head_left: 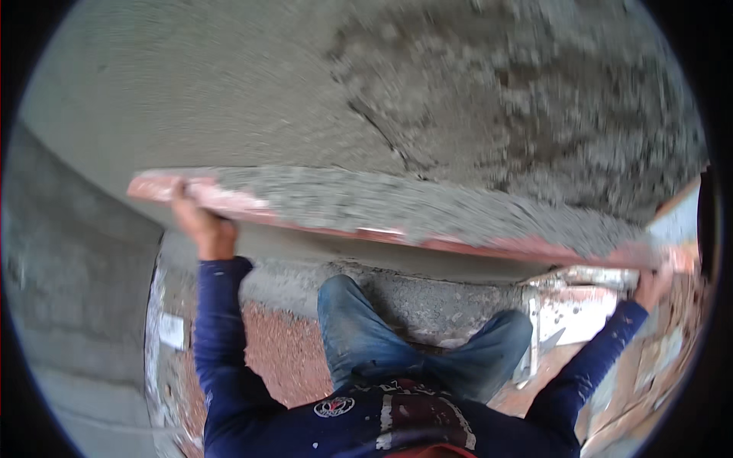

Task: Smoothing wet plaster on a wall using a long wooden leveling board.

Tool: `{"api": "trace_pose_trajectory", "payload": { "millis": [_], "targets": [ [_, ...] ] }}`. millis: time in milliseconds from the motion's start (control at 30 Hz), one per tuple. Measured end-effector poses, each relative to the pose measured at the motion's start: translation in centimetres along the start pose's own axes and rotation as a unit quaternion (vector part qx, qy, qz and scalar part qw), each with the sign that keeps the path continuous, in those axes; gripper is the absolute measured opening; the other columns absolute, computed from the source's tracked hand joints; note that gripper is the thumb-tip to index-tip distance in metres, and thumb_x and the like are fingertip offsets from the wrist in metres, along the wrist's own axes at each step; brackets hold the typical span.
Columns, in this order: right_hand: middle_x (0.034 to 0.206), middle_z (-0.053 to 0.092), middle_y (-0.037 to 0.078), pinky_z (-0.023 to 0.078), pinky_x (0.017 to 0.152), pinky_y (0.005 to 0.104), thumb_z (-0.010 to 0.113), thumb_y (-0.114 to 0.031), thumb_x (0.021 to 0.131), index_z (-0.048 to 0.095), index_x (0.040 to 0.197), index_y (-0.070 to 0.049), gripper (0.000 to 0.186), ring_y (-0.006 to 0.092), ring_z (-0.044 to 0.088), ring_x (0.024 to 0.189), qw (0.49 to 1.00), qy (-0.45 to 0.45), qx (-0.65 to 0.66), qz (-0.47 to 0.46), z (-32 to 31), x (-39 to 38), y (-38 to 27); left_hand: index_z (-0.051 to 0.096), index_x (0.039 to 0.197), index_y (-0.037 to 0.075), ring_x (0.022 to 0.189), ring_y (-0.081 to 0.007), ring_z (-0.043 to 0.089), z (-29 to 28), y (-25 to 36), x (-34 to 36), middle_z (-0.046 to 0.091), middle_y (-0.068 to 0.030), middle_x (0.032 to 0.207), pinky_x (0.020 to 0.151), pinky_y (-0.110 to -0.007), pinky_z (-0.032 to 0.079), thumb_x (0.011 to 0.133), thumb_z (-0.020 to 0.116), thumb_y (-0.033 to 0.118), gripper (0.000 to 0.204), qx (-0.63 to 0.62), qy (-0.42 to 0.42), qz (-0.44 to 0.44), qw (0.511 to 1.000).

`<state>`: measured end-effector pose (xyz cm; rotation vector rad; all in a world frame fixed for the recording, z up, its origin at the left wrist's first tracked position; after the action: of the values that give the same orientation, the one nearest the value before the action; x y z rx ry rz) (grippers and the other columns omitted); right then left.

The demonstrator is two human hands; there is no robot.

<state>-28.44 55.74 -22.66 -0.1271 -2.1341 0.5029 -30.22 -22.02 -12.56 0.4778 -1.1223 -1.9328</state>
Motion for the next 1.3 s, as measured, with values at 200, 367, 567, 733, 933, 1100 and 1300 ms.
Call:
{"api": "trace_pose_trajectory", "payload": {
  "millis": [200,367,567,733,933,1100,1300],
  "targets": [
    [0.11,0.049,0.014,0.044,0.083,0.0444,0.048,-0.038,0.084,0.043,0.114,0.0,0.048,0.0301,0.053,0.095,0.761,0.142,0.38,0.507,-3.0,5.8,7.1,0.043,0.114,0.006,0.093,-0.015,0.048,5.5,-3.2,-9.7,0.051,-0.004,0.097,0.084,-0.03,0.037,0.086,0.044,0.036,0.041,-0.013,0.072,-0.007,0.997],
    [0.113,0.048,0.014,0.043,0.086,0.0443,0.047,-0.033,0.085,0.04,0.119,0.001,0.049,0.0283,0.049,0.103,0.736,0.152,0.333,0.57,-4.7,5.4,1.4,0.043,0.118,0.0,0.107,-0.0189,0.042,2.2,-2.2,-8.9,0.046,-0.0106,0.117,0.089,-0.032,0.034,0.084,0.044,0.037,0.05,0.045,0.115,-0.134,0.983],
    [0.101,0.051,0.007,0.045,0.077,0.0337,0.043,-0.031,0.088,0.05,0.106,-0.001,0.036,0.0206,0.051,0.091,0.773,0.01,0.337,0.537,-3.0,-2.2,-9.8,0.039,0.118,0.006,0.103,-0.0201,0.044,-6.2,5.4,-3.1,0.045,-0.0093,0.112,0.089,-0.036,0.036,0.084,0.038,0.043,0.05,0.119,0.116,-0.161,0.973],
    [0.072,0.05,-0.001,0.044,0.053,0.0252,0.041,-0.027,0.088,0.052,0.079,-0.013,0.02,0.0097,0.05,0.063,0.708,0.148,0.401,0.561,4.6,-8.8,-17.5,0.037,0.121,0.006,0.107,-0.0196,0.041,-11.4,6.8,5.9,0.043,-0.0063,0.116,0.093,-0.033,0.034,0.084,0.039,0.044,0.053,0.17,0.143,-0.132,0.966],
    [0.063,0.045,-0.003,0.038,0.045,0.0242,0.041,-0.027,0.088,0.05,0.073,-0.014,0.021,0.0091,0.044,0.052,0.631,0.216,0.451,0.594,10.5,-10.0,-31.6,0.043,0.104,0.008,0.097,-0.0231,0.046,-19.7,5.5,20.9,0.045,-0.0059,0.104,0.086,-0.038,0.041,0.083,0.039,0.045,0.043,0.159,0.103,-0.164,0.968],
    [0.07,0.048,0.001,0.044,0.053,0.0281,0.041,-0.026,0.089,0.048,0.084,-0.008,0.021,0.0118,0.05,0.061,0.64,0.234,0.398,0.614,13.4,-10.6,-39.3,0.044,0.112,0.01,0.1,-0.0278,0.051,-22.9,6.1,29.2,0.051,-0.0072,0.111,0.085,-0.051,0.043,0.08,0.043,0.047,0.049,0.139,0.092,-0.169,0.972],
    [0.066,0.047,0.0,0.043,0.044,0.0277,0.04,-0.029,0.09,0.048,0.082,-0.009,0.022,0.012,0.048,0.056,0.661,0.275,0.407,0.568,16.3,-11.9,-41.4,0.041,0.12,0.001,0.104,-0.0328,0.049,-22.0,6.9,32.6,0.047,-0.0156,0.118,0.091,-0.046,0.04,0.083,0.038,0.042,0.055,0.087,0.045,-0.165,0.981]
  ]
}}
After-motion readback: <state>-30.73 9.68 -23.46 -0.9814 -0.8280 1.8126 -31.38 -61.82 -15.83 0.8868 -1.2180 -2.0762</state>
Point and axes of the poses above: each hand's wrist, its own x-axis towards the middle knuckle, its own z-axis out of the palm, y = z × x, the point moved 2 cm from there along x, towards the middle knuckle
